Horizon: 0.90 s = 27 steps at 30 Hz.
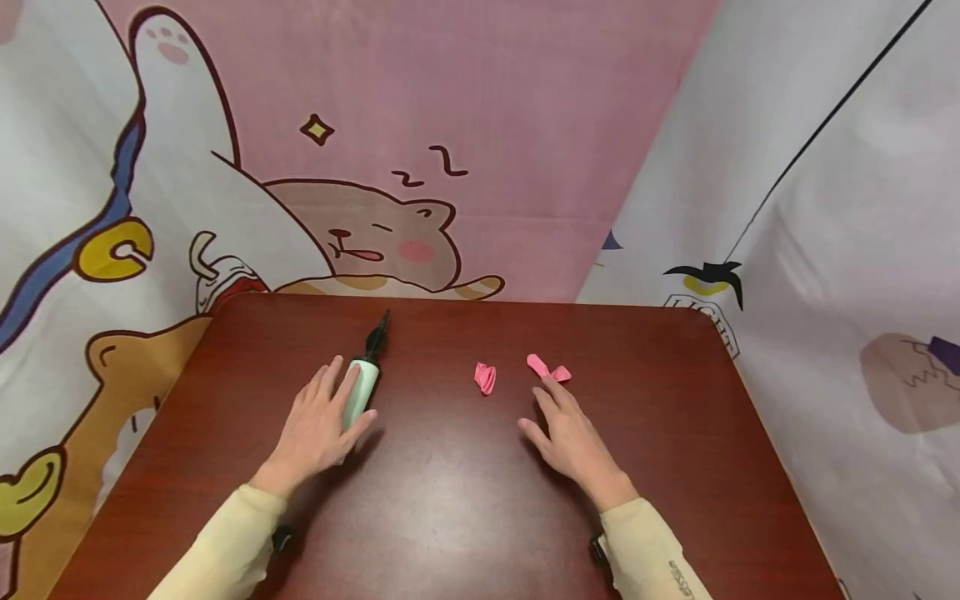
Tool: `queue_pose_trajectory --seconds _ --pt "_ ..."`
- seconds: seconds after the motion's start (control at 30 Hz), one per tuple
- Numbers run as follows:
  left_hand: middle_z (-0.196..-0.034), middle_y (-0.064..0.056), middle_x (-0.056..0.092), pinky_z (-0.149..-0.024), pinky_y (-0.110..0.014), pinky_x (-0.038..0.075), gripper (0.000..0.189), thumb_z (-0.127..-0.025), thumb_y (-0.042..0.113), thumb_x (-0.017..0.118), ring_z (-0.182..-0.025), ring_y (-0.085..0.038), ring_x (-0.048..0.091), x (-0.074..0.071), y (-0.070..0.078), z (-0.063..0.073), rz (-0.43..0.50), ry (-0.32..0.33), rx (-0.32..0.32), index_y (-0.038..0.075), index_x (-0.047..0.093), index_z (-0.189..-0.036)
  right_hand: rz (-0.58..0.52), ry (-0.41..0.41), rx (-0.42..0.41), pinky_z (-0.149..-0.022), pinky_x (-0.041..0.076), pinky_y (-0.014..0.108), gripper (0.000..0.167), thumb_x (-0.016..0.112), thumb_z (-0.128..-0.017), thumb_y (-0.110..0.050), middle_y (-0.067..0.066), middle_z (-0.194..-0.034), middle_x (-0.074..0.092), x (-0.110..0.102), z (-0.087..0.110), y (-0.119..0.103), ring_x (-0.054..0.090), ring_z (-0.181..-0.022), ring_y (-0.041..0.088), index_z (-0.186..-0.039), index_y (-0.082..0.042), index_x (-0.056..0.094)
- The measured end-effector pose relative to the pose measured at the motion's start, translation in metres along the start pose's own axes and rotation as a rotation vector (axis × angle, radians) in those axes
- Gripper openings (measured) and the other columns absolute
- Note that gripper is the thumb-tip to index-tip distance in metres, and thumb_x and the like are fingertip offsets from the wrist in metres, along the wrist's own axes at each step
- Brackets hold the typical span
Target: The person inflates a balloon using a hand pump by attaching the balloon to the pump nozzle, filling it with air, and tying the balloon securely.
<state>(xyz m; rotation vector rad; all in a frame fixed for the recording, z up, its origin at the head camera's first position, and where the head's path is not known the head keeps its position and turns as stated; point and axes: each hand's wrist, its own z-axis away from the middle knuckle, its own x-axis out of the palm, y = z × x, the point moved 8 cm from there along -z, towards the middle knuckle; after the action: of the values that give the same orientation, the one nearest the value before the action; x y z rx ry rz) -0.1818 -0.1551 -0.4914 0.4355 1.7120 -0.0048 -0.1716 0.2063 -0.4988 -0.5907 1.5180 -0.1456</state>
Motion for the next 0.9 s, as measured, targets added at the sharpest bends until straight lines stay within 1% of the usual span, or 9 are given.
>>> queue_pose_trajectory --seconds 0.1,0.2,0.43,0.53,0.67,0.8,0.9 --pt "-0.159 -0.030 0.034 -0.106 -0.064 0.040 0.078 -0.098 0.050 0.061 -0.140 -0.050 0.040 0.000 0.002 -0.005 0.025 0.024 -0.001 0.001 0.042 -0.155 -0.032 0.012 -0.009 -0.109 0.040 0.063 0.062 0.072 -0.097 -0.031 0.024 -0.159 0.040 0.005 -0.007 -0.005 0.039 -0.145 0.044 -0.145 0.003 0.053" --pt "-0.156 -0.032 0.037 -0.103 -0.064 0.042 0.076 -0.099 0.047 0.062 -0.137 -0.050 0.042 0.000 0.004 -0.012 0.043 0.026 -0.018 -0.002 0.042 -0.153 -0.056 0.024 -0.027 -0.110 0.041 0.061 0.059 0.072 -0.097 -0.029 0.022 -0.157 0.043 0.009 -0.016 -0.011 0.041 -0.144 0.042 -0.143 0.003 0.055" --pt "-0.152 -0.031 0.040 -0.100 -0.062 0.046 0.074 -0.102 0.045 0.060 -0.132 -0.049 0.046 0.006 0.004 -0.026 0.051 -0.044 -0.091 -0.004 0.040 -0.153 -0.079 0.045 -0.060 -0.110 0.042 0.057 0.056 0.074 -0.095 -0.025 0.021 -0.149 0.051 0.019 -0.041 -0.026 0.047 -0.139 0.039 -0.141 0.002 0.056" --pt "-0.153 -0.031 0.039 -0.100 -0.061 0.045 0.074 -0.103 0.043 0.060 -0.132 -0.049 0.045 0.009 0.004 -0.032 0.059 -0.087 -0.126 -0.005 0.038 -0.155 -0.077 0.054 -0.072 -0.110 0.043 0.056 0.056 0.076 -0.094 -0.023 0.022 -0.145 0.053 0.023 -0.051 -0.033 0.051 -0.135 0.039 -0.140 0.002 0.058" --pt "-0.153 -0.032 0.037 -0.103 -0.061 0.044 0.076 -0.103 0.040 0.060 -0.135 -0.049 0.043 0.014 0.003 -0.038 0.070 -0.150 -0.175 -0.004 0.031 -0.157 -0.032 0.053 -0.073 -0.108 0.044 0.056 0.055 0.079 -0.092 -0.022 0.024 -0.141 0.055 0.029 -0.064 -0.040 0.054 -0.130 0.041 -0.138 0.001 0.060" --pt "-0.147 -0.032 0.044 -0.099 -0.059 0.047 0.078 -0.102 0.038 0.063 -0.130 -0.049 0.048 0.017 0.000 -0.044 0.065 -0.160 -0.206 -0.006 0.029 -0.157 0.057 0.054 -0.063 -0.102 0.049 0.054 0.051 0.080 -0.090 -0.024 0.024 -0.134 0.058 0.035 -0.077 -0.044 0.059 -0.120 0.041 -0.133 -0.002 0.065" --pt "-0.141 -0.033 0.049 -0.094 -0.057 0.050 0.079 -0.100 0.037 0.066 -0.125 -0.048 0.052 0.021 -0.002 -0.047 0.052 -0.172 -0.224 -0.006 0.030 -0.156 0.110 0.026 -0.039 -0.096 0.053 0.054 0.050 0.081 -0.089 -0.025 0.022 -0.131 0.059 0.041 -0.084 -0.046 0.059 -0.115 0.040 -0.133 -0.006 0.066"
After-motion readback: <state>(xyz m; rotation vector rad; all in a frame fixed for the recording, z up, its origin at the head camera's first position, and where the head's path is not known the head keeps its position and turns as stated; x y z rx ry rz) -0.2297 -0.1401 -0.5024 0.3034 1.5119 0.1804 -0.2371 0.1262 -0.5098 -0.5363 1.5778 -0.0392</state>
